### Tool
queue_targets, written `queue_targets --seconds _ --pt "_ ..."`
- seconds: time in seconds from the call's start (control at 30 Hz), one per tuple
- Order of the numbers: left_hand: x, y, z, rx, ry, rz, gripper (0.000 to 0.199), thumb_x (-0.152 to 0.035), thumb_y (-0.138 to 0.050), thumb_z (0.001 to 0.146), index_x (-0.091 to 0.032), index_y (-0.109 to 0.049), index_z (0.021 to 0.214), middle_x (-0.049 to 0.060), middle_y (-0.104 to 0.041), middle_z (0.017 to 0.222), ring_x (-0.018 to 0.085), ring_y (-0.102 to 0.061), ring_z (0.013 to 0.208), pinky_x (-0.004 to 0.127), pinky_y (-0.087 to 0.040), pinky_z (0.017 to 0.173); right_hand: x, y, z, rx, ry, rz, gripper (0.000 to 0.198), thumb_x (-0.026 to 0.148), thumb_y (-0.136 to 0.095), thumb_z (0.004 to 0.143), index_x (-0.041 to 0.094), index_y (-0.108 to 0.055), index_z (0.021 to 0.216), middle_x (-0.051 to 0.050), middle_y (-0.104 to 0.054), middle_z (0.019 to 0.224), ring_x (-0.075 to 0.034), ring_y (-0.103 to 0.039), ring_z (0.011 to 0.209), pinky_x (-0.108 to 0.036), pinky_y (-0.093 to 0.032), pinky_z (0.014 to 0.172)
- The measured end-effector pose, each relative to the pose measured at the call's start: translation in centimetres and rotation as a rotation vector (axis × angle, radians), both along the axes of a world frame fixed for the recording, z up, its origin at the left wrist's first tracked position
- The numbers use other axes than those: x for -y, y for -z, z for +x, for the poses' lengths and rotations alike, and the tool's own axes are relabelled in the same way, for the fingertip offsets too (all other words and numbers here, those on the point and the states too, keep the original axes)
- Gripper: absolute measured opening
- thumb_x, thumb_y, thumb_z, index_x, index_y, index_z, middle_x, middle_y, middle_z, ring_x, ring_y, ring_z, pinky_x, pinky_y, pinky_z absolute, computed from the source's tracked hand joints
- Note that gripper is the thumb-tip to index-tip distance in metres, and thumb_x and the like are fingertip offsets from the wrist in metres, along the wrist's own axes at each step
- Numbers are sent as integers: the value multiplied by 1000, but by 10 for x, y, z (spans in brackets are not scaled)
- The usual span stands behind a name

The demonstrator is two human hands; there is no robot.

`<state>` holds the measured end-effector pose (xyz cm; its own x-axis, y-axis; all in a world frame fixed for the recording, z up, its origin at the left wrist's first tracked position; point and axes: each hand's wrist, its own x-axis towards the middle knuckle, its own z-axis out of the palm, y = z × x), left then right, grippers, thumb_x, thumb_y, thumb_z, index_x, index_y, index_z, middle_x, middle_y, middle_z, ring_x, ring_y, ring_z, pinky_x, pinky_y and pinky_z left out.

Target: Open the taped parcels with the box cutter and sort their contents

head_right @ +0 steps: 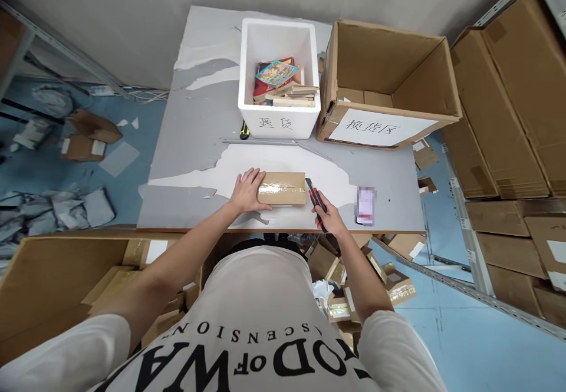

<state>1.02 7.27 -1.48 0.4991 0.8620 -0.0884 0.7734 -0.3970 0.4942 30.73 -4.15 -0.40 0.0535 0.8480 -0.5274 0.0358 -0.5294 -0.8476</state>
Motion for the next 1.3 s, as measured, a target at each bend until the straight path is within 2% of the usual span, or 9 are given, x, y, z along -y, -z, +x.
queue_targets --seconds 0.2,0.43,0.57,0.7,0.9,1.03,1.17,1.3 --pt "-6 9 -1 90 40 42 123 -71 -79 40 -15 -39 142 23 -39 145 45 -29 136 56 -22 114 10 2 10 -115 -49 -16 81 43 -65 80 33 -26 151 2 -62 81 -8 -55 47 -22 -47 39" --pt "-3 14 -3 148 64 67 125 -72 -78 40 -9 -40 141 25 -41 141 45 -30 134 56 -21 114 7 1 15 -88 -32 -13 80 44 -65 81 33 -26 151 2 -62 82 -8 -55 47 -22 -48 39" --pt "-2 13 -3 137 54 60 123 -71 -78 41 -12 -39 142 23 -41 142 45 -30 135 57 -22 114 -2 -1 8 -65 -28 -16 80 44 -65 80 32 -27 150 2 -62 79 -8 -55 46 -22 -48 39" --pt "-2 13 -3 133 47 61 120 -69 -79 42 -14 -40 141 22 -42 141 45 -31 134 57 -22 114 -3 -1 9 -79 -66 -29 80 42 -65 81 32 -26 151 3 -61 76 -8 -55 45 -22 -47 39" --pt "4 15 -3 138 53 81 117 -66 -79 43 -11 -43 139 23 -43 138 43 -34 131 54 -22 115 1 -9 29 -67 -189 -72 75 38 -64 82 30 -31 149 6 -56 67 -7 -49 42 -21 -44 37" --pt "6 15 -3 147 48 87 114 -62 -80 43 -12 -43 139 22 -44 136 43 -36 129 53 -23 115 13 -11 32 -65 -238 -88 77 39 -64 82 28 -31 150 7 -54 63 -8 -50 42 -21 -43 37" --pt "5 16 -3 153 19 72 114 -64 -80 43 -13 -43 139 21 -44 136 43 -36 129 54 -23 114 39 -4 19 -80 -307 -144 72 43 -63 82 30 -36 147 6 -54 63 -8 -47 41 -22 -43 38" --pt "4 18 -4 145 37 76 118 -68 -79 43 -13 -41 140 22 -42 139 43 -33 132 54 -22 115 60 -2 13 -84 -250 -135 71 46 -61 84 31 -35 148 4 -56 71 -6 -46 43 -22 -43 41"
